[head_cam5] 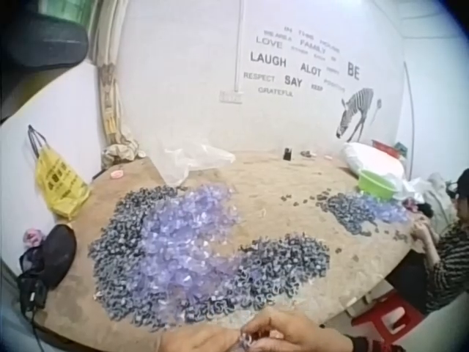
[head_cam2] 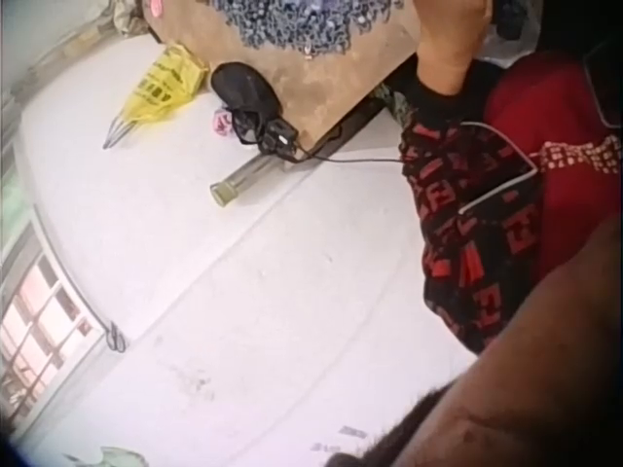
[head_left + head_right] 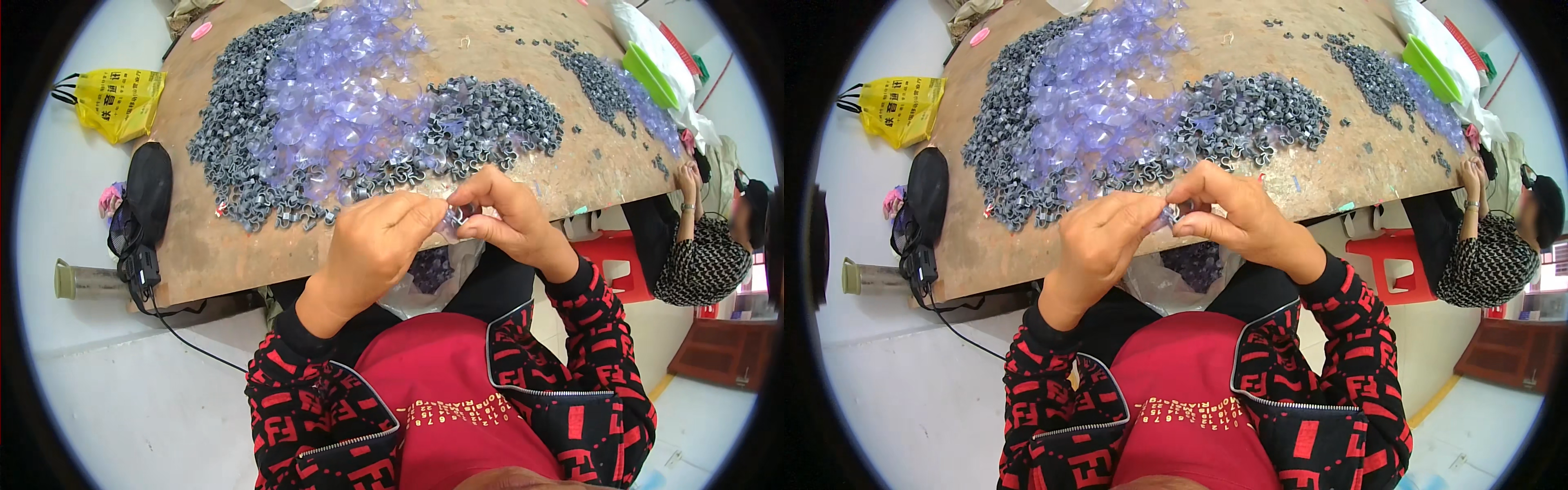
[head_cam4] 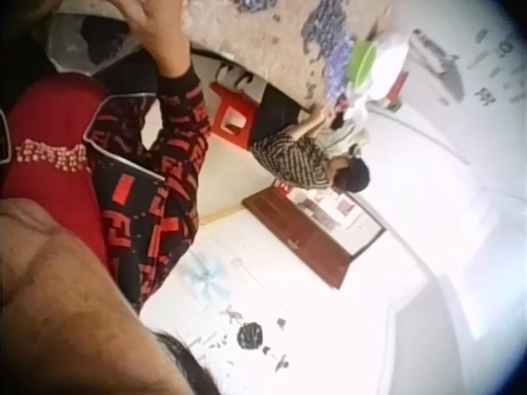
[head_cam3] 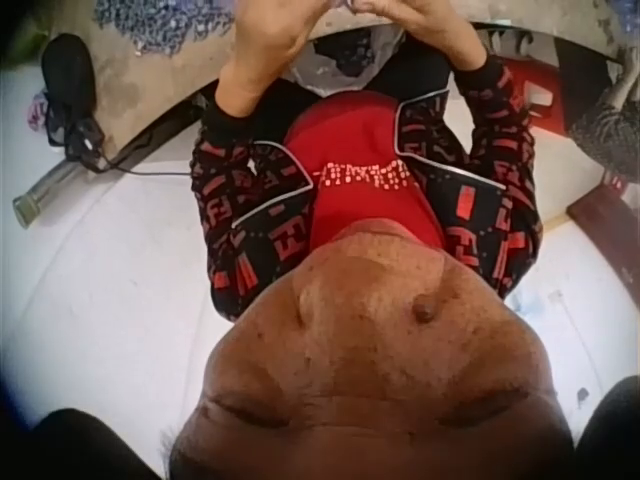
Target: Assembling or sorting small purple plastic components at a workshop table.
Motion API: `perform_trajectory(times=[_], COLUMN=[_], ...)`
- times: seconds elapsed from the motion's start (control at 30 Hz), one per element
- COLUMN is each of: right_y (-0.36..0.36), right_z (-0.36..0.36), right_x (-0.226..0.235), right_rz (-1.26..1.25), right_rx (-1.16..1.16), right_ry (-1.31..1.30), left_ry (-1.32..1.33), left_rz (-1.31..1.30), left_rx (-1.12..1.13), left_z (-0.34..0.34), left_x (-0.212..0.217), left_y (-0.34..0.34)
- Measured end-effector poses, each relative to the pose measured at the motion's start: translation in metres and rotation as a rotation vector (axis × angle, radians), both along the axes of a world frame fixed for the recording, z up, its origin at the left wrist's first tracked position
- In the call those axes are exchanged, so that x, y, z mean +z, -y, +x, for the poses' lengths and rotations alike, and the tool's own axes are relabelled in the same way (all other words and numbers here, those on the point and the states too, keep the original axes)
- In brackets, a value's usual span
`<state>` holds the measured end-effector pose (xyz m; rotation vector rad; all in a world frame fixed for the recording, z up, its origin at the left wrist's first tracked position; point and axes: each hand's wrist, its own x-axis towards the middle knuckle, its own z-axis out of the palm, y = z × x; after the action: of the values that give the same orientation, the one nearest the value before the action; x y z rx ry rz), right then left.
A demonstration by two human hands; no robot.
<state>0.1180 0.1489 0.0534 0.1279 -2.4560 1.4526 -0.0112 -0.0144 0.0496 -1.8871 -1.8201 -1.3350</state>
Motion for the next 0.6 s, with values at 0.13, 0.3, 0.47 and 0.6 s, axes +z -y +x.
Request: perform_trajectory(times=[0.13, 0.3, 0.47, 0.6], right_y=[0.0, -0.002, -0.004, -0.001], right_z=[0.006, 0.003, 0.002, 0.001], right_x=[-0.004, 0.012, 0.028, 0.012], right_rz=[-0.343, -0.222, -0.015, -0.199], right_rx=[0.087, 0.207, 0.284, 0.384], right_ry=[0.167, 0.202, 0.235, 0.297], left_ry=[-0.068, 0.101, 0.656, 0.846], left_rz=[-0.027, -0.145, -0.447, -0.526], left_rx=[-0.062, -0.216, -0.431, -0.507], left_z=[0.001, -0.001, 0.002, 0.002], left_x=[0.003, 0.002, 0.004, 0.001], left_y=[0.004, 0.012, 0.017, 0.021])
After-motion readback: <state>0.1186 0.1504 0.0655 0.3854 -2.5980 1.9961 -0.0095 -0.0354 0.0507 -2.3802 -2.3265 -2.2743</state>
